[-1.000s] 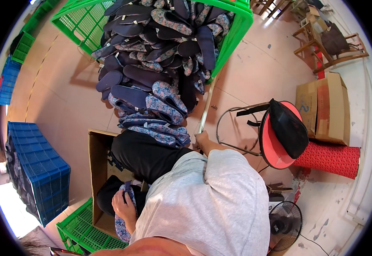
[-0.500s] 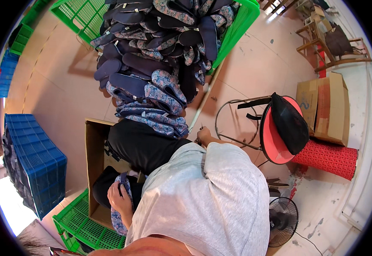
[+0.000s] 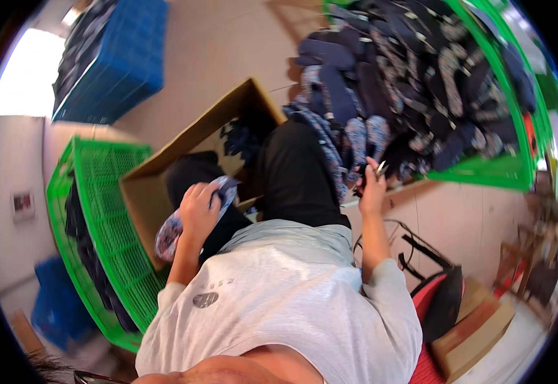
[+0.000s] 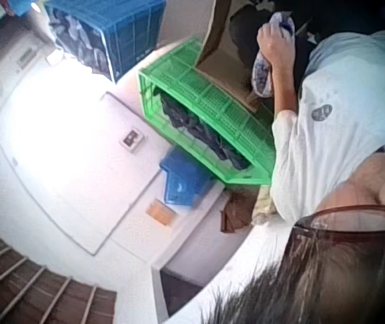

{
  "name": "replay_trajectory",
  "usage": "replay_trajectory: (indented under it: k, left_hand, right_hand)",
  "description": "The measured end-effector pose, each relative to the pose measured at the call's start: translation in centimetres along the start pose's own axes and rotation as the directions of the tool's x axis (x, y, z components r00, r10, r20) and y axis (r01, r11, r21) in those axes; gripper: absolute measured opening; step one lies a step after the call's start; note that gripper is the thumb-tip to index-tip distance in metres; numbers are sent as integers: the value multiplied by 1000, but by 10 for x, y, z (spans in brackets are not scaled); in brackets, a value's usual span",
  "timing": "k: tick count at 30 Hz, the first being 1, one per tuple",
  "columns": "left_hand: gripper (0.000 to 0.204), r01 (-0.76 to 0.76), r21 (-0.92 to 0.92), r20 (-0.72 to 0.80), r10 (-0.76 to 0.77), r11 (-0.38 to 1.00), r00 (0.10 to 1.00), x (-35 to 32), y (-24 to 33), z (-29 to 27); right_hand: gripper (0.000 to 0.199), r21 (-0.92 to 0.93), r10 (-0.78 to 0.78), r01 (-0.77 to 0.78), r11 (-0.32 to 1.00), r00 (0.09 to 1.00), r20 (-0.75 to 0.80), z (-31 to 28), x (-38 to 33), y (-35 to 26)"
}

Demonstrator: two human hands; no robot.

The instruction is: The person sits on the floor and uses scissors to trim loose threads and tags from a series of patterned slippers. They pick up each slipper from a green crate, cut the excess material, and place the finished item into a cardboard box. The person also briefly handles a red cloth and a notebook during the process.

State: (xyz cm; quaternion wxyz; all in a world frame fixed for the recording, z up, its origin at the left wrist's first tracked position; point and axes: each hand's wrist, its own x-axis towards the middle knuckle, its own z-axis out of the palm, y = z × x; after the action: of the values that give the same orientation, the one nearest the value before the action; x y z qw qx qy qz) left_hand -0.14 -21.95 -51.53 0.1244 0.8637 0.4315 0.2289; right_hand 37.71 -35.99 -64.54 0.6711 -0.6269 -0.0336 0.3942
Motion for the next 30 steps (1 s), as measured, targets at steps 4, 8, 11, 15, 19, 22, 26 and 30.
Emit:
replay_trajectory:
  k: [4,8,11,15,19,22,26,30]
  left_hand:
    - [19,100,-42,-109,-104,994,989,-7,-5,-12]
    - [19,97,-111,-134,-112,989,985,-9,-9,-28]
    - [17,102,-129,-112,-117,986,987,-8,-7,-41]
    - [17,179,-219,-20,-188,959,982,-18,-6,-53]
    - [18,222,-287,71,-210,932,975,-33,-7,-55]
    - [18,256,-291,143,-223,922,964,-37,-8,-49]
    - [20,315,-332,233,-246,889,941,-41,-13,-34]
    - [22,330,-400,273,-233,855,933,-40,-19,-22]
  right_hand:
    - [21,155,-30,-58,986,860,510,80,-29,-48]
    - [21,-100,134,-91,991,555,821,162,-81,-40]
    - [40,-210,110,186,960,441,891,210,-115,-9]
    - [34,-168,103,107,980,448,888,227,-136,32]
    - [20,-175,150,26,984,401,904,219,-131,46]
    - [13,-207,197,-28,978,448,872,211,-132,55]
    - [11,-117,125,-50,992,546,828,205,-130,60]
    - [10,-24,60,-70,997,584,810,204,-130,60]
